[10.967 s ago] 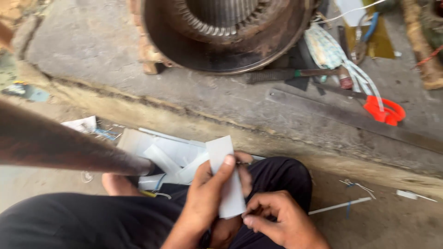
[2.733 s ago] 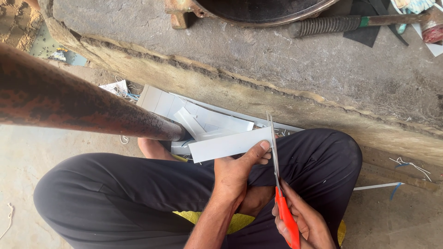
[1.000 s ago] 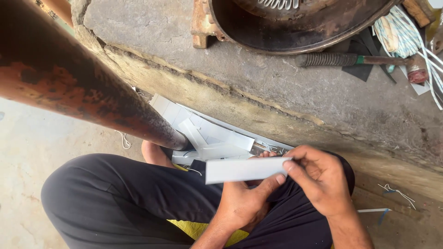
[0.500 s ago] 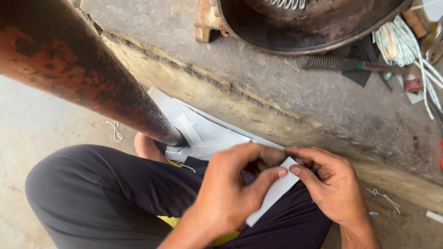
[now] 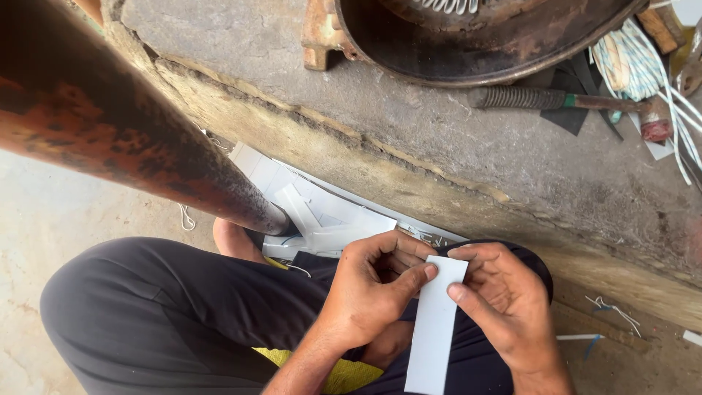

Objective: The person cuts white insulating strips with scissors, folds them, and inserts them into the slots of a motor stator. The person repeatedly measures, cuts, and places the strips into the stator windings.

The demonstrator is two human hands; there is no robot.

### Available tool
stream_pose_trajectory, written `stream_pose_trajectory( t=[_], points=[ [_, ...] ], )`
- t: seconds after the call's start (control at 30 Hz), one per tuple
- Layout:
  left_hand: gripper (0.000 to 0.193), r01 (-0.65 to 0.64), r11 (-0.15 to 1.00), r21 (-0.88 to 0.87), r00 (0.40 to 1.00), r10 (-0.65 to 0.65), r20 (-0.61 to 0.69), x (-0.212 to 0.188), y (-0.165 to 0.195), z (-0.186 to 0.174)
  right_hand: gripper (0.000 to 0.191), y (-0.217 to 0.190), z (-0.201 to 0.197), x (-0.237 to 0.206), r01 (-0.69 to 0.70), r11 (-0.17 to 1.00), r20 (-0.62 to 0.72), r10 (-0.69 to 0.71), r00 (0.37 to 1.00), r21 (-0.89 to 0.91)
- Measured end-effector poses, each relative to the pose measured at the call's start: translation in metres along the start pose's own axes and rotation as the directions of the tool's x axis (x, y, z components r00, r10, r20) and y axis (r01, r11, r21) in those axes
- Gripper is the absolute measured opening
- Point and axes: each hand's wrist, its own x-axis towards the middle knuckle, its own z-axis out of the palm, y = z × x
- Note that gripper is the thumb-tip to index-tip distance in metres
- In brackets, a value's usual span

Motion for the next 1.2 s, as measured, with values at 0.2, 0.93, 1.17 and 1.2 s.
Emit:
stream_pose_trajectory(
  t=[0.2,0.93,1.17,1.2],
  points=[
    [0.015,-0.090,0.995,-0.048,0.996,0.090,0.000,-0.005,-0.011,0.008,0.017,0.019,0.000,-0.007,0.174,0.984,-0.049,-0.172,0.984,0.042],
    [0.011,-0.380,0.897,0.227,0.925,0.373,0.076,-0.029,0.017,0.012,0.016,0.000,0.015,-0.039,0.230,0.942,-0.235,-0.288,0.928,-0.245],
    [0.010,-0.457,0.865,0.207,0.889,0.439,0.127,-0.032,0.023,0.013,0.012,-0.006,0.022,-0.047,0.212,0.927,-0.312,-0.309,0.898,-0.308],
    [0.010,-0.467,0.858,0.215,0.884,0.449,0.132,-0.033,0.024,0.014,0.012,-0.006,0.024,-0.048,0.212,0.926,-0.319,-0.312,0.895,-0.311]
  ],
)
